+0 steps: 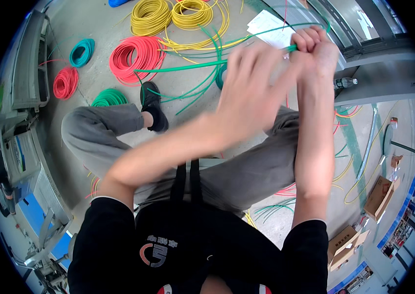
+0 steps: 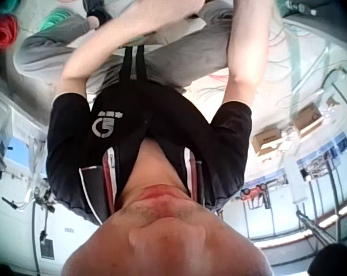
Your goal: The person sits on the floor and repeatedly measures, cuts, and discards lengths of green and red electrical wires using a pair of pliers. The person handles the wires one at a time, pulling them from coils and cutting them to a specific length before tossing them aside.
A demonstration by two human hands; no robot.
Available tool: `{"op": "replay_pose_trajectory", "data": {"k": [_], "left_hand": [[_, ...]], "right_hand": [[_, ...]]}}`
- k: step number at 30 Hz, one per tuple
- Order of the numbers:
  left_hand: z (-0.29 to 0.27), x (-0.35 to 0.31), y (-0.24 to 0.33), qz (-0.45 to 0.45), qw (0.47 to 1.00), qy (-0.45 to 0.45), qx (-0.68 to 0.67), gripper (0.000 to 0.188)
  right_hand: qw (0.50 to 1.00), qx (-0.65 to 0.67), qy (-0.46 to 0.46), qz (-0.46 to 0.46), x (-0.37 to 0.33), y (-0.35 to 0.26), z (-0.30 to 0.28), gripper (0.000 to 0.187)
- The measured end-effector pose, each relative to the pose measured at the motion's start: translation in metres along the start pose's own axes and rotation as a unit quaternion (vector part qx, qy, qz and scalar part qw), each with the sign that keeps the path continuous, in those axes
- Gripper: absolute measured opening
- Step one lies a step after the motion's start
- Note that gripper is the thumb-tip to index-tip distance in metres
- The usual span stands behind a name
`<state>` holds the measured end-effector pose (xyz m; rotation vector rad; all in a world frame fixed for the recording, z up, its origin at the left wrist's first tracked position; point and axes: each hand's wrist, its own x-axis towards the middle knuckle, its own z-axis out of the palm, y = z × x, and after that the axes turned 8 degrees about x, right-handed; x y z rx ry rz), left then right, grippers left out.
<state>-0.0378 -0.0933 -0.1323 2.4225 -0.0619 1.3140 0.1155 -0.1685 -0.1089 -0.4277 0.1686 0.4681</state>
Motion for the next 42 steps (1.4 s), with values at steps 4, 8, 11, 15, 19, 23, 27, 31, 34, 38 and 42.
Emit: {"op": "replay_pose_trajectory", "data": {"k": [4, 8, 11, 15, 19, 23, 27, 31, 34, 38, 42], "left_hand": [[0.031, -0.142, 0.012, -0.186, 0.916, -0.305, -0.181, 0.026], [0.074, -0.377, -0.058, -0.170, 0.760, -0.615, 0.123, 0.020], [0.055, -0.460, -0.069, -0.197, 0.646, -0.711, 0.195, 0.030], [0.055, -0.483, -0.072, -0.112, 0.669, -0.707, 0.199, 0.027], [0.054, -0.490, -0.099, -0.098, 0.700, -0.691, 0.153, 0.025], [0.062, -0.368, -0.090, -0.288, 0.712, -0.639, 0.038, 0.031], [0.086, -0.224, -0.065, -0.368, 0.807, -0.460, -0.050, 0.029], [0.063, -0.080, -0.035, -0.382, 0.854, -0.269, -0.227, 0.028], [0.055, -0.036, -0.020, -0.382, 0.862, -0.199, -0.268, 0.038], [0.047, -0.022, -0.003, -0.367, 0.871, -0.130, -0.301, 0.057], [0.048, -0.017, 0.005, -0.360, 0.878, -0.073, -0.306, 0.059]], "right_hand": [[0.993, 0.104, 0.059, 0.009, 0.010, -0.039, -0.013, 0.025], [0.992, 0.103, 0.066, -0.020, 0.019, -0.036, -0.007, 0.030], [0.990, 0.108, 0.087, -0.034, 0.021, -0.038, -0.008, 0.029], [0.981, 0.121, 0.138, -0.062, 0.015, -0.054, 0.000, 0.028], [0.978, 0.141, 0.149, -0.037, 0.025, -0.045, 0.004, 0.026], [0.976, 0.179, 0.123, -0.021, 0.029, -0.056, -0.009, 0.030], [0.962, 0.247, 0.111, 0.035, 0.034, -0.052, -0.007, 0.032], [0.952, 0.270, 0.120, 0.084, 0.029, -0.044, 0.002, 0.032], [0.947, 0.292, 0.094, 0.098, 0.027, -0.039, -0.003, 0.032], [0.951, 0.282, 0.090, 0.086, 0.020, -0.034, 0.001, 0.032], [0.961, 0.261, 0.064, 0.065, 0.016, -0.036, 0.000, 0.033]]}}
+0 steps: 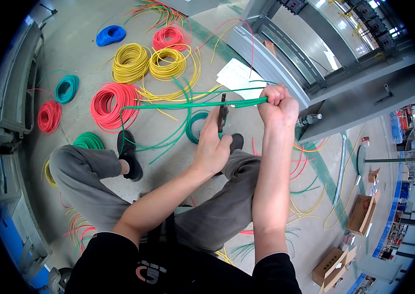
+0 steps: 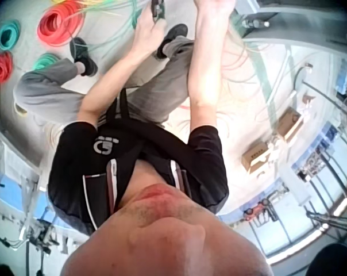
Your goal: The person sits on the floor and repeatedly measures, cuts, and discards lengths of green and red electrical wires using a pair of pliers. The person handles the wires one at a time, pulling them from coils and cutting them to a specific length before tossing them aside.
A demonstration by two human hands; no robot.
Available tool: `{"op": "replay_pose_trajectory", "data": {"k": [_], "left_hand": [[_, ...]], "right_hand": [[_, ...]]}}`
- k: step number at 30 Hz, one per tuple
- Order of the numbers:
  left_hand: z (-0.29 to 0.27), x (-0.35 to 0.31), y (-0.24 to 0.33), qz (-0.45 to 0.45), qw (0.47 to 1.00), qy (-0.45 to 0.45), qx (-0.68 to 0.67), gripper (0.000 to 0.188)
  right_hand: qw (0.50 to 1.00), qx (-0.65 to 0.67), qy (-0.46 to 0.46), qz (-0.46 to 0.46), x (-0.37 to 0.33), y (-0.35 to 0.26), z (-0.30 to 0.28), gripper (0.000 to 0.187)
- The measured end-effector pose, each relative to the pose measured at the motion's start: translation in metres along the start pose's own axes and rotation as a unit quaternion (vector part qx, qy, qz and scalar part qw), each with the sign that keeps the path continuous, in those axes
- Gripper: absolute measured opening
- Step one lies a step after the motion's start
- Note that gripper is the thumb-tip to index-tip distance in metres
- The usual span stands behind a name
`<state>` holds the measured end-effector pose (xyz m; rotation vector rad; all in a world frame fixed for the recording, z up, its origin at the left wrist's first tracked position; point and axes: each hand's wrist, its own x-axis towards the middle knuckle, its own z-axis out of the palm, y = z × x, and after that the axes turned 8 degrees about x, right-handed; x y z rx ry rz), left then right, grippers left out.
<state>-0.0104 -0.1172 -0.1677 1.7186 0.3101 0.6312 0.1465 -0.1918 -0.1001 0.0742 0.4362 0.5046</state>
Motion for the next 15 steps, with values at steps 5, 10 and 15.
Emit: {"op": "replay_pose_trajectory", "data": {"k": [5, 10, 15], "left_hand": [[0.002, -0.002, 0.004, -0.004, 0.999, -0.015, 0.039, 0.060], [0.008, -0.007, -0.001, 0.024, 0.999, 0.001, 0.046, 0.058], [0.010, -0.010, -0.005, 0.017, 0.998, 0.021, 0.048, 0.055]], "right_hand": [[1.000, -0.020, -0.015, -0.017, -0.007, -0.006, -0.002, 0.031], [0.999, -0.038, -0.026, -0.005, -0.009, -0.004, -0.008, 0.030], [0.998, -0.058, 0.003, -0.035, -0.011, 0.003, -0.004, 0.034]]}}
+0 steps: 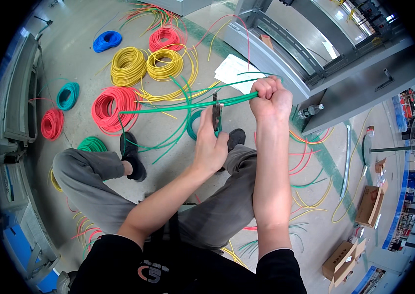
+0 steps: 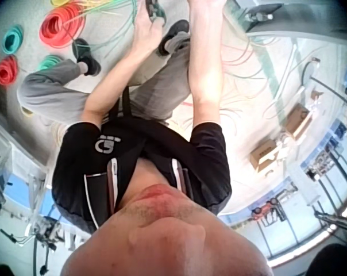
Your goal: The person sits on the floor and repeatedly measures, cuts, and discards lengths of green and red electrical wires using a pair of pliers. The person handles the wires one at a time, pulling them from coils and cutting them to a specific length before tossing them aside.
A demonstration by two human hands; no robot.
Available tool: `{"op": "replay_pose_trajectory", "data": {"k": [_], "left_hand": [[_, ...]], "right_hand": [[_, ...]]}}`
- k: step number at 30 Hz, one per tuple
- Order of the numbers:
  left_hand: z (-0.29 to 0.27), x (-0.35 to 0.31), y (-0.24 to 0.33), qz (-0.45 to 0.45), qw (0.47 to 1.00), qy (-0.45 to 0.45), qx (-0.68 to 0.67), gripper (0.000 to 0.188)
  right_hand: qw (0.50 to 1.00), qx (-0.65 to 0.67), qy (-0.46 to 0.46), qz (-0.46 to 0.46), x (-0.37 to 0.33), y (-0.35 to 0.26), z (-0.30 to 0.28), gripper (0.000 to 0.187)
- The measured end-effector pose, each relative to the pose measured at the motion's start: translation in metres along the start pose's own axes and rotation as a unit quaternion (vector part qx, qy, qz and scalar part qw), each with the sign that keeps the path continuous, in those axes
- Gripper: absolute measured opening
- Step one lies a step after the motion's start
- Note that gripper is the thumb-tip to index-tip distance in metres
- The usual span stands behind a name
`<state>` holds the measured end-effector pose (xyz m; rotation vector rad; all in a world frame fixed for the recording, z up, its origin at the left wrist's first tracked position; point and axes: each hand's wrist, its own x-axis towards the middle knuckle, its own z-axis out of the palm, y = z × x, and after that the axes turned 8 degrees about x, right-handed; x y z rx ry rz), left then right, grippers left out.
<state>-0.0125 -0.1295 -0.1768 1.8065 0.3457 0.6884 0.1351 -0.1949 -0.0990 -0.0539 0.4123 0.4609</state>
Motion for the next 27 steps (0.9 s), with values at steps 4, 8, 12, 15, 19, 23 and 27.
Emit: {"op": "replay_pose_trajectory", "data": {"k": [4, 8, 12, 15, 19, 23, 27], "left_hand": [[-0.004, 0.003, 0.005, -0.018, 1.000, -0.013, -0.007, 0.054], [-0.004, 0.002, -0.002, 0.009, 1.000, -0.003, 0.005, 0.052], [-0.006, 0.003, -0.003, 0.028, 0.999, -0.015, 0.017, 0.051], [-0.009, 0.005, -0.001, 0.036, 0.999, -0.023, 0.011, 0.042], [-0.016, 0.003, -0.001, -0.089, 0.992, -0.070, -0.053, 0.022], [-0.010, 0.004, -0.012, -0.046, 0.993, -0.045, -0.096, 0.022], [-0.008, 0.004, -0.023, -0.223, 0.950, -0.033, -0.216, 0.025]], "right_hand": [[1.000, -0.002, -0.022, 0.001, -0.001, 0.000, 0.000, 0.037], [1.000, -0.011, -0.023, -0.002, -0.002, 0.001, 0.001, 0.035], [1.000, -0.018, -0.023, -0.002, 0.000, 0.001, -0.001, 0.034], [0.999, -0.031, -0.019, -0.006, 0.001, 0.000, 0.000, 0.033], [0.998, -0.055, -0.006, -0.016, -0.001, 0.006, -0.001, 0.033], [0.994, -0.092, -0.013, -0.050, -0.003, 0.017, 0.000, 0.032], [0.994, -0.094, -0.046, -0.043, -0.001, 0.016, -0.001, 0.030]]}}
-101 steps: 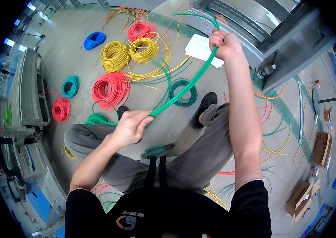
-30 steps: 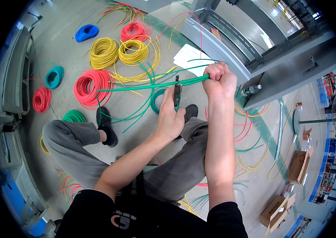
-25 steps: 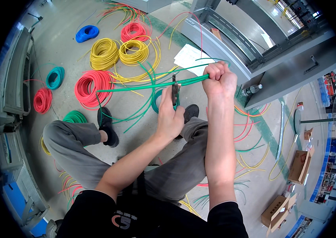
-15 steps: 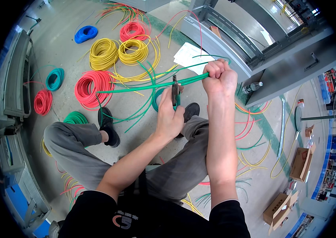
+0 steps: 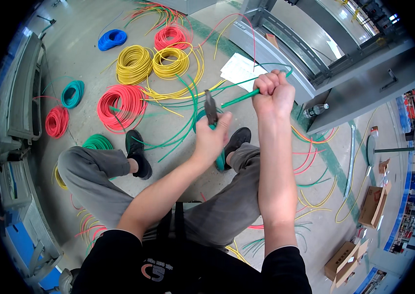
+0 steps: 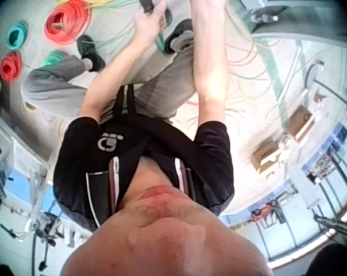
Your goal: The person sits on the floor and repeatedly measures, cuts, and discards lengths of green and red electrical wires using a pair of pliers. The person handles the wires one at a time, pulling them from coils and cutting them to a specific length before tossing them aside.
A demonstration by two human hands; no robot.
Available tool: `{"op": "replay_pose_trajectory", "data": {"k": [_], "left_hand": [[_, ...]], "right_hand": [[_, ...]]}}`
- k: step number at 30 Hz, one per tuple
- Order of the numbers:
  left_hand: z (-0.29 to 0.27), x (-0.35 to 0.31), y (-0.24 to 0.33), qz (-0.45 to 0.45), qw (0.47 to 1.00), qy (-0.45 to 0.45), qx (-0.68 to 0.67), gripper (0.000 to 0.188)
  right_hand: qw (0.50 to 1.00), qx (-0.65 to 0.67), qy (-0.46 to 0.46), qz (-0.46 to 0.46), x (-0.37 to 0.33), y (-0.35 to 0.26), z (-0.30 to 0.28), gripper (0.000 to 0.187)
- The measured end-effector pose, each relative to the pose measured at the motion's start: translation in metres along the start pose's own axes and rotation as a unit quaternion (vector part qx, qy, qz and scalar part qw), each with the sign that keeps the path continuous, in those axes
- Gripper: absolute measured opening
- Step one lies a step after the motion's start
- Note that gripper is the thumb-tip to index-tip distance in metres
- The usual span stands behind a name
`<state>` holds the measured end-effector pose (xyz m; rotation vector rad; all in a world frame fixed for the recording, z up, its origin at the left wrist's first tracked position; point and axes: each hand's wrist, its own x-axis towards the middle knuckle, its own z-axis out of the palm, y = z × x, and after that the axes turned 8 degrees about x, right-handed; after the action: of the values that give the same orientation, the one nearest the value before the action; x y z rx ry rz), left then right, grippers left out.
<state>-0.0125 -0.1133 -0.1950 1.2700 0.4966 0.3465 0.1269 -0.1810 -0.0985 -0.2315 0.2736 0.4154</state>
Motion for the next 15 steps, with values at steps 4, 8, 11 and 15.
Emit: {"op": "replay_pose_trajectory", "data": {"k": [4, 8, 11, 15], "left_hand": [[-0.028, 0.006, -0.049, -0.150, 0.983, -0.045, 0.100, 0.030], [-0.086, -0.016, -0.210, -0.191, 0.818, -0.106, 0.532, 0.035], [-0.116, -0.050, -0.253, -0.259, 0.760, -0.198, 0.563, 0.039], [-0.136, -0.038, -0.253, -0.145, 0.856, -0.108, 0.484, 0.036]], "right_hand": [[1.000, -0.007, -0.002, -0.015, -0.006, -0.007, 0.003, 0.028], [0.997, -0.071, -0.017, 0.008, -0.008, -0.003, 0.009, 0.027], [0.992, -0.110, -0.048, 0.044, -0.008, -0.007, 0.004, 0.026], [0.953, -0.279, -0.088, 0.083, -0.013, 0.011, 0.003, 0.027]]}}
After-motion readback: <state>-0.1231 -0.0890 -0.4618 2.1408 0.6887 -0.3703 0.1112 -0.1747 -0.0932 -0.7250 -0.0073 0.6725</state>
